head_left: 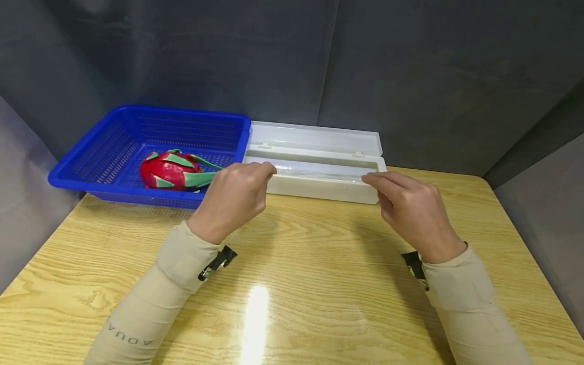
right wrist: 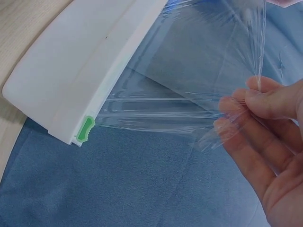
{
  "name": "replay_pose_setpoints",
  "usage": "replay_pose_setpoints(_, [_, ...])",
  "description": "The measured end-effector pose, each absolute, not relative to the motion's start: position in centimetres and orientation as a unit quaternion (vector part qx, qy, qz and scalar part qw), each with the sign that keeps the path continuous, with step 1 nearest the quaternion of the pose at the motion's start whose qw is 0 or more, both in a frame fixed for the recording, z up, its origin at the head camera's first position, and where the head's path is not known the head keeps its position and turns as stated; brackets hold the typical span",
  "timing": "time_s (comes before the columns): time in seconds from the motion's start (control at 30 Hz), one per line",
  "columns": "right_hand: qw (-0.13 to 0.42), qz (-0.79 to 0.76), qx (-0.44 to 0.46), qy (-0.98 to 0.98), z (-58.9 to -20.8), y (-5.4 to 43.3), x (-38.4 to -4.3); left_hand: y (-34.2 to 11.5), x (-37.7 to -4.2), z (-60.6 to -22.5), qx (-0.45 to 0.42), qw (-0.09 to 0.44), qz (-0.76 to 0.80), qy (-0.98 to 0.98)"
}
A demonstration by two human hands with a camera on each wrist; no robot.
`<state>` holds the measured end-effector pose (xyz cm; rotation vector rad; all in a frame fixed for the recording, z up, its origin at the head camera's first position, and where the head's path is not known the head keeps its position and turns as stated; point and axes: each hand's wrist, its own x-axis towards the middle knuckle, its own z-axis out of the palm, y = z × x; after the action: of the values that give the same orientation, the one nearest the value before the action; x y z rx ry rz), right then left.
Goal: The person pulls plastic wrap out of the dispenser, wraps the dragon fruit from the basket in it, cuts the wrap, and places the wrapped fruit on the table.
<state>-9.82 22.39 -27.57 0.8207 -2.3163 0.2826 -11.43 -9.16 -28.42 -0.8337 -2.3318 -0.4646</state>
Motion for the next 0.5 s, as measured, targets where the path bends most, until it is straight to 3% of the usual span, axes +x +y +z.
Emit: replay_pose_setpoints(0.5, [0.332, 0.106, 0.313, -0.884, -27.17, 22.38, -9.56, -9.23, -11.15, -28.05, -0.318, 0.318, -0.174, -0.876])
